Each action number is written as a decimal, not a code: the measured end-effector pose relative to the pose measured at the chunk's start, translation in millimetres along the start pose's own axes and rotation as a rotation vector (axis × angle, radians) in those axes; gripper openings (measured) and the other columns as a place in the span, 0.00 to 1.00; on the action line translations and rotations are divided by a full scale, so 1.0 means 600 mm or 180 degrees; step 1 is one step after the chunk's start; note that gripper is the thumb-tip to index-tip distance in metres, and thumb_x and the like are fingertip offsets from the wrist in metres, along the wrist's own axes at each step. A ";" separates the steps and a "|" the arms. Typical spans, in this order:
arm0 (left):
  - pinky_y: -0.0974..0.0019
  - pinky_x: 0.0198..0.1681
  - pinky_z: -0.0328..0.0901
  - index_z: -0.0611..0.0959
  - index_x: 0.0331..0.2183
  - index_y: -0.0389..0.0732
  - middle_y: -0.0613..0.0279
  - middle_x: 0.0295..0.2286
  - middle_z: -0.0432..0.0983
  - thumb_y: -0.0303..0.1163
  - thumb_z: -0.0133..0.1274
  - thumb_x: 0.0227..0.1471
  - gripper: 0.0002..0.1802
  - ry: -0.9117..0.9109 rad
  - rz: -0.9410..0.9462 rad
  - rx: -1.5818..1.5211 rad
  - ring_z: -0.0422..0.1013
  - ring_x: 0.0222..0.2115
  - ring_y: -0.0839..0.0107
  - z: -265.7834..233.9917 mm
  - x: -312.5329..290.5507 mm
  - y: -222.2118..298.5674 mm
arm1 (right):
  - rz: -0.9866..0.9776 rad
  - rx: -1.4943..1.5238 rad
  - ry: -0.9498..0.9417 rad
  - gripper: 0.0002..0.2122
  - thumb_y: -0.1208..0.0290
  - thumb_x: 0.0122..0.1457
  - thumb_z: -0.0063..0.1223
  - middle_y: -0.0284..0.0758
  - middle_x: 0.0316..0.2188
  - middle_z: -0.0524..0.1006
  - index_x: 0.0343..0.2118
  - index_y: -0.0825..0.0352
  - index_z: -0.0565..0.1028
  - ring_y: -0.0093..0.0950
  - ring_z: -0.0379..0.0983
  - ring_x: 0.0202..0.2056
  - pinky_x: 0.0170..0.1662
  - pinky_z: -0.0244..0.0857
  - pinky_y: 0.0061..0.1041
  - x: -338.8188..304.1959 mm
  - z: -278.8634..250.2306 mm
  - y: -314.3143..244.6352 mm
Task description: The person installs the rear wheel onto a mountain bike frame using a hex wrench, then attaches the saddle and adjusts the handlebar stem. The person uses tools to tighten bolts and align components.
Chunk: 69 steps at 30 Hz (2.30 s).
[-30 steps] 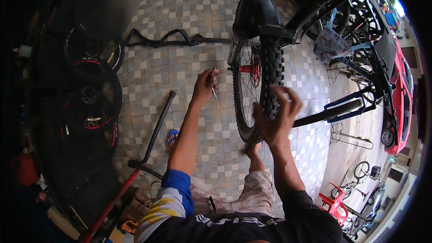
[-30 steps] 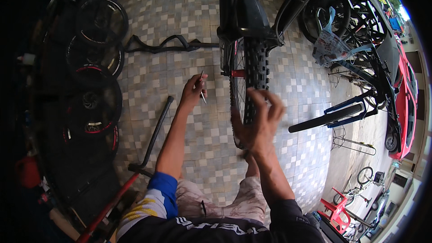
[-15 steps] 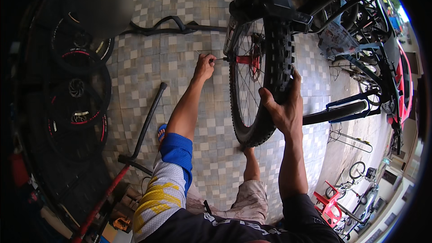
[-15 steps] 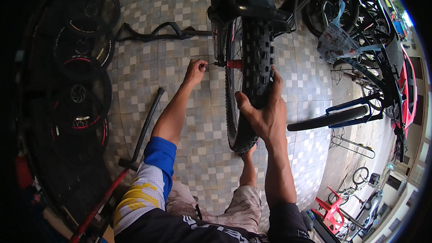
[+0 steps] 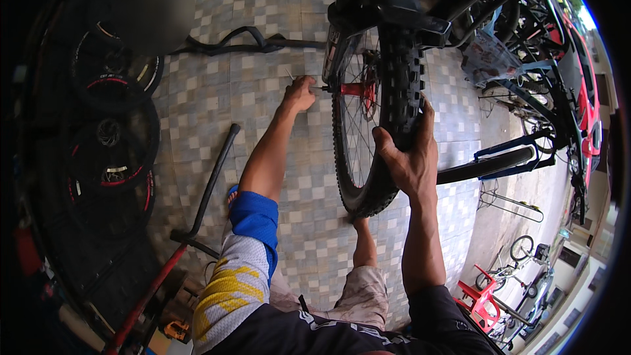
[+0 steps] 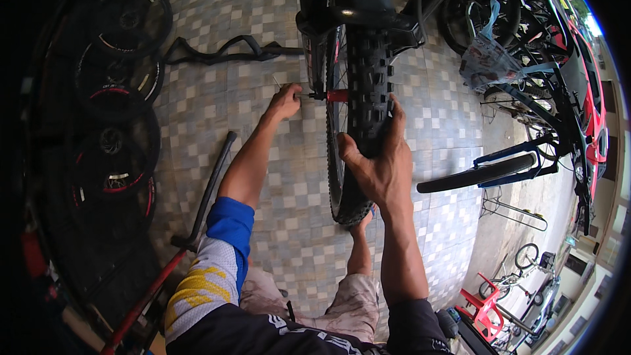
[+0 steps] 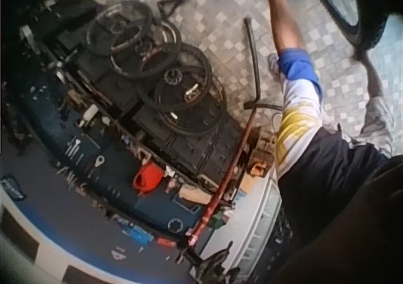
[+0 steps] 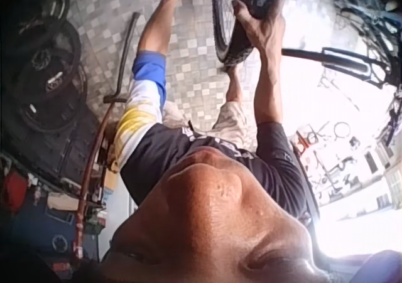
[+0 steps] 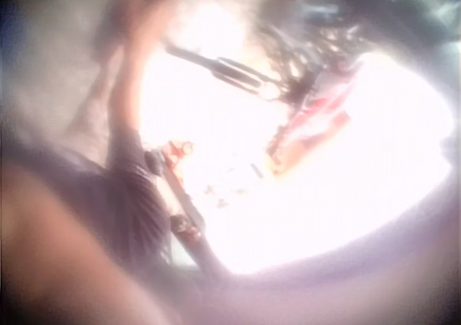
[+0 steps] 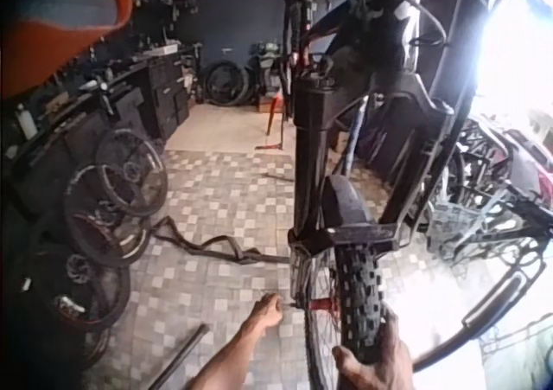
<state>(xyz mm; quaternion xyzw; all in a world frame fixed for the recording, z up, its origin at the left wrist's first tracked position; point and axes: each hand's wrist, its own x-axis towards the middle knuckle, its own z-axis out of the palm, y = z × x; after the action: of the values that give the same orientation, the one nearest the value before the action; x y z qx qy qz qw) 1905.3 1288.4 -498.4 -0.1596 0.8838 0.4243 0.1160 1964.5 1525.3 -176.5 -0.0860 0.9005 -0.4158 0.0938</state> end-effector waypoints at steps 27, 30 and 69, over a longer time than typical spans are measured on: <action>0.52 0.53 0.64 0.90 0.40 0.41 0.53 0.51 0.79 0.75 0.22 0.62 0.54 0.0062 -0.1929 -0.3031 0.71 0.45 0.58 0.026 -0.043 -0.078 | 0.0010 0.0142 -0.0194 0.46 0.62 0.50 0.68 0.51 0.42 0.81 0.69 0.63 0.50 0.48 0.82 0.40 0.45 0.76 0.40 -0.041 -0.020 0.024; 0.46 0.61 0.58 0.88 0.47 0.45 0.51 0.61 0.70 0.74 0.23 0.62 0.50 0.0149 -0.1304 -0.2359 0.65 0.60 0.51 -0.022 0.005 -0.059 | 0.0038 0.0106 -0.0192 0.47 0.62 0.49 0.68 0.51 0.42 0.81 0.68 0.65 0.50 0.48 0.82 0.39 0.44 0.76 0.39 -0.043 -0.015 0.039; 0.74 0.36 0.63 0.85 0.52 0.44 0.72 0.34 0.75 0.48 0.48 0.67 0.23 0.0624 -0.0272 -0.3641 0.64 0.32 0.81 0.014 -0.111 -0.001 | 0.0062 0.0592 -0.0046 0.42 0.70 0.46 0.67 0.43 0.39 0.77 0.64 0.67 0.55 0.30 0.76 0.36 0.43 0.73 0.30 -0.013 -0.026 0.027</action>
<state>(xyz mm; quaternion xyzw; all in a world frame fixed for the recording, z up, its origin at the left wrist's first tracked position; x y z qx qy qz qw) 1967.5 1306.8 -481.0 -0.2709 0.5135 0.8124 -0.0539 1966.8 1548.9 -178.1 -0.0712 0.8581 -0.4960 0.1118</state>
